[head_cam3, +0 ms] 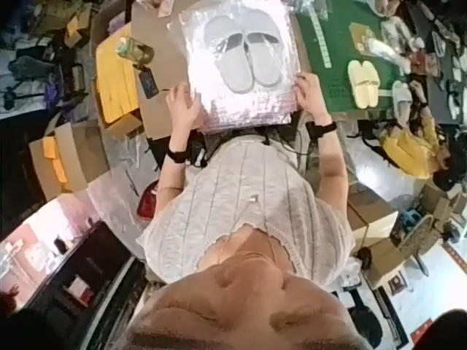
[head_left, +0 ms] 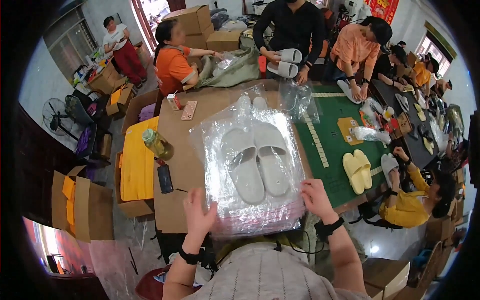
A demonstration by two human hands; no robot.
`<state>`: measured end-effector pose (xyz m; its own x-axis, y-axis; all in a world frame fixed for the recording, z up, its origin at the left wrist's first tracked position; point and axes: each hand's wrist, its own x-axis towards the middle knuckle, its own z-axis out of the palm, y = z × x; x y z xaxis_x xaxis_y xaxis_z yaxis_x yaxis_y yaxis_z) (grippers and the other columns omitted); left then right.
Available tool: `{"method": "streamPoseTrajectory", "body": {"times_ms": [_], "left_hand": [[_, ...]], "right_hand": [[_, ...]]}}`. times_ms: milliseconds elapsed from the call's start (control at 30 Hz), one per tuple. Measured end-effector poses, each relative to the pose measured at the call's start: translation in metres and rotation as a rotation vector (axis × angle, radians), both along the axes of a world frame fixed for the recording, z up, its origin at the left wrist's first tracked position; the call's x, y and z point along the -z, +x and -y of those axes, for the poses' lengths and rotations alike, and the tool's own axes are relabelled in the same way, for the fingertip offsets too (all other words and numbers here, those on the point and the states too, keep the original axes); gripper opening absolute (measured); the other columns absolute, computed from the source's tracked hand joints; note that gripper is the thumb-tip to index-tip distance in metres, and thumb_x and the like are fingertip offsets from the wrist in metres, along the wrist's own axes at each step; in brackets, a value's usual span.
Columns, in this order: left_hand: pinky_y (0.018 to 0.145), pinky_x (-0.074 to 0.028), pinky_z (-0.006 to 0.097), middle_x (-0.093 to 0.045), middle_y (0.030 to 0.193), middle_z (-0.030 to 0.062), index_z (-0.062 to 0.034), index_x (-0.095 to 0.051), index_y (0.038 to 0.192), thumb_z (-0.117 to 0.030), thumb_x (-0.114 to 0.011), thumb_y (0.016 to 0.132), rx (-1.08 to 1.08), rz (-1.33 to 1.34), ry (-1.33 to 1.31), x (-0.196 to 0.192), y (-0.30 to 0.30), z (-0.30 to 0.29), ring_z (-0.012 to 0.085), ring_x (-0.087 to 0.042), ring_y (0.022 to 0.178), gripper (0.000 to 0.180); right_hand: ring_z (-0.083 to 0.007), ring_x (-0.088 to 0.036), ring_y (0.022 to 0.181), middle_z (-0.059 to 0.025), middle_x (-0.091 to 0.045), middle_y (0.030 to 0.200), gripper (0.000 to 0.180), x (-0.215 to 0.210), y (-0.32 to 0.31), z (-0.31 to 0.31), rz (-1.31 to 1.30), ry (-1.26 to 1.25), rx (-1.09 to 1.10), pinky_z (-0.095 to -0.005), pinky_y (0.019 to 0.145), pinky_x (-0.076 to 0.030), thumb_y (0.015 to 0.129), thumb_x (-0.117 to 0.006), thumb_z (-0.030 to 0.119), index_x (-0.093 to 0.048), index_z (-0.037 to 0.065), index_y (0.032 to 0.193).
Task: Packaging sandals into plastic bags and organizing them in a warehouse environment.
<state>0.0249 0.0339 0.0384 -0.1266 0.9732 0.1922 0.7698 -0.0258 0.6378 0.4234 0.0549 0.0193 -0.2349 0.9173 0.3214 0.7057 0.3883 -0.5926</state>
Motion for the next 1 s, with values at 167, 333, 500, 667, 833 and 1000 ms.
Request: {"method": "streamPoseTrajectory", "body": {"times_ms": [167,333,500,667,833,1000], "left_hand": [[0.113,-0.031,0.055,-0.031,0.155,0.0259,-0.0067,-0.046,0.145,-0.028,-0.069,0.088,0.315,-0.3,0.253,-0.033,0.042,-0.022,0.0451,-0.029,0.143,0.065],[0.119,-0.017,0.057,-0.019,0.162,0.0245,-0.0223,-0.042,0.152,-0.041,-0.067,0.089,0.425,-0.426,0.104,0.023,0.058,-0.031,0.0445,-0.02,0.148,0.07],[0.119,-0.018,0.056,-0.018,0.162,0.0252,-0.0216,-0.038,0.154,-0.052,-0.064,0.088,0.466,-0.321,0.043,0.039,0.051,-0.032,0.0445,-0.018,0.149,0.077],[0.12,-0.017,0.054,-0.016,0.162,0.0253,-0.0157,-0.034,0.155,-0.058,-0.063,0.087,0.5,-0.275,-0.012,0.047,0.043,-0.033,0.0421,-0.016,0.15,0.086],[0.121,-0.015,0.053,-0.015,0.163,0.0246,-0.0139,-0.029,0.156,-0.06,-0.064,0.085,0.533,-0.288,-0.026,0.045,0.038,-0.035,0.0408,-0.015,0.151,0.091],[0.121,-0.014,0.052,-0.014,0.163,0.0246,-0.0138,-0.029,0.156,-0.061,-0.062,0.086,0.516,-0.324,-0.036,0.051,0.039,-0.035,0.0394,-0.015,0.151,0.09]], "right_hand": [[-0.0405,-0.053,0.118,-0.0192,-0.057,0.127,0.027,-0.023,-0.012,0.003,0.17,0.057,0.053,-0.0472,0.099,-0.044,0.079,-0.061,-0.001,-0.066,0.002,0.106],[-0.0413,-0.032,0.143,-0.0199,-0.039,0.153,0.06,-0.035,-0.089,-0.002,0.178,0.043,0.067,-0.0514,0.117,-0.026,0.086,-0.062,0.011,-0.046,0.004,0.143],[-0.0379,-0.019,0.15,-0.0165,-0.024,0.162,0.074,0.012,-0.097,-0.009,0.243,-0.086,-0.025,-0.0526,0.121,-0.016,0.092,-0.065,0.031,-0.031,0.008,0.154],[-0.0374,-0.021,0.15,-0.0163,-0.024,0.162,0.074,0.022,-0.09,-0.012,0.196,-0.11,-0.04,-0.0516,0.121,-0.017,0.091,-0.066,0.031,-0.033,0.008,0.154],[-0.0351,-0.024,0.149,-0.0163,-0.027,0.161,0.071,0.029,-0.06,-0.015,0.055,-0.124,-0.14,-0.0471,0.12,-0.023,0.091,-0.069,0.027,-0.037,0.007,0.151],[-0.0371,-0.043,0.137,-0.0182,-0.047,0.148,0.053,-0.004,-0.065,-0.02,-0.092,-0.049,-0.156,-0.0461,0.111,-0.037,0.087,-0.072,0.025,-0.057,0.005,0.135]]}}
